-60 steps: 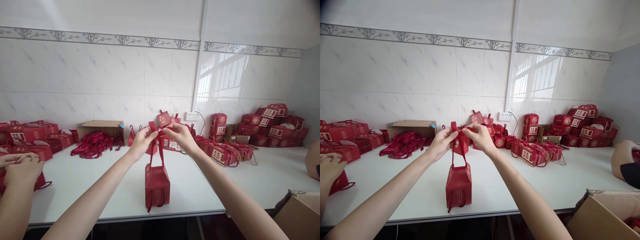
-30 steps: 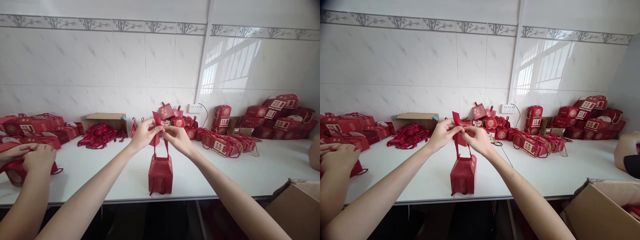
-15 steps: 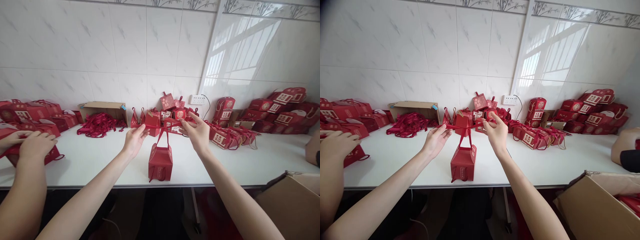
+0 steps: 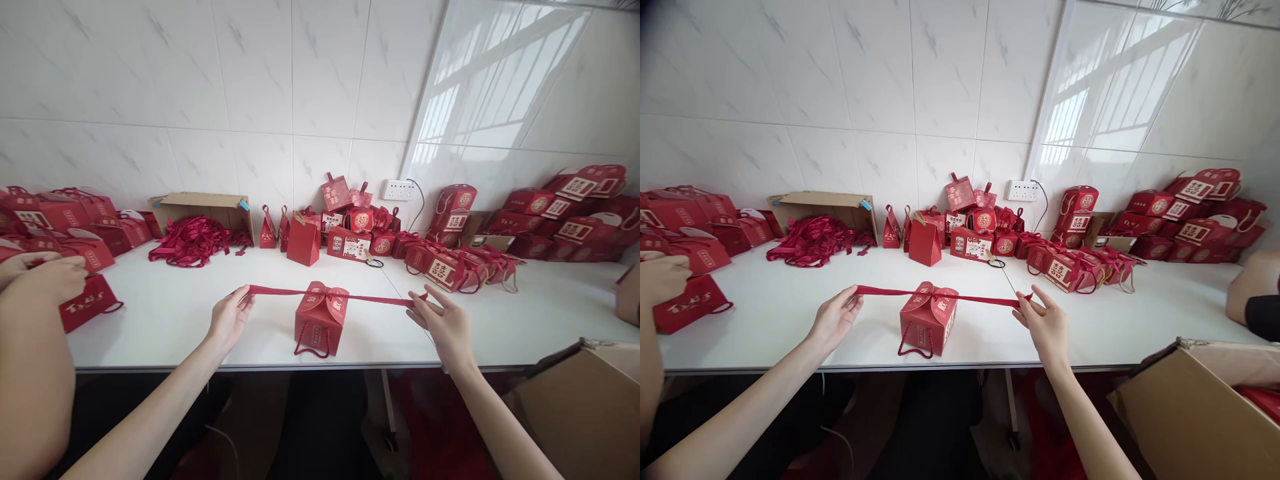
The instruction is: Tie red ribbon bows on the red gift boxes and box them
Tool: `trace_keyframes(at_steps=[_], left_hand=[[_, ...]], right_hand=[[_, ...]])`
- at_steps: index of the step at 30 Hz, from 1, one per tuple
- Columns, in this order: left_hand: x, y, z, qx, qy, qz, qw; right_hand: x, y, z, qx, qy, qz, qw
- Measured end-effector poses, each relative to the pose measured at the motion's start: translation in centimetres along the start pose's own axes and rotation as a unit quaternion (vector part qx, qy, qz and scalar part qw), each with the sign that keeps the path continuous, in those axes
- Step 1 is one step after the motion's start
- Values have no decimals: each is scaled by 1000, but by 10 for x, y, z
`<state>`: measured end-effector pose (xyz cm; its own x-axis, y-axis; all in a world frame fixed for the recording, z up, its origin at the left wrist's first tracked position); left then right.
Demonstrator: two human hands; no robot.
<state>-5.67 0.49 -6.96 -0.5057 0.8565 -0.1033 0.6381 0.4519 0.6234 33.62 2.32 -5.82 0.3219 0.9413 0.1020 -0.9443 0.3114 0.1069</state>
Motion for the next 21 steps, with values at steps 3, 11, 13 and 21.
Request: trace_keyframes(at_steps=[3,11,13,21], left_hand=[[4,-13,2,60,8,8,998],[14,-3,-29,437,236,-14,868],[9,24,-18,464,221,135,847],[-31,73,27,480,39,443,756]], right_hand=[[-4,-10,-10,-21,24,7,999],[3,-1,-9,-269,-58,106,956],[1,22,1,-280,-91,154,943],[-14,104,-8,-124,80,401,904]])
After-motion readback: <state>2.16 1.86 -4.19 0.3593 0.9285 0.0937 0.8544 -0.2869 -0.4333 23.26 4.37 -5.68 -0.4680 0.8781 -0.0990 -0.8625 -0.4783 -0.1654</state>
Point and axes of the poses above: each hand's wrist, its own x-axis towards the middle knuckle, its own y-axis out of the palm, z = x × y, the point moved 5 cm from there along x, towards the middle knuckle, and after that the axes turned 3 degrees about z, right-handed, at the moved point
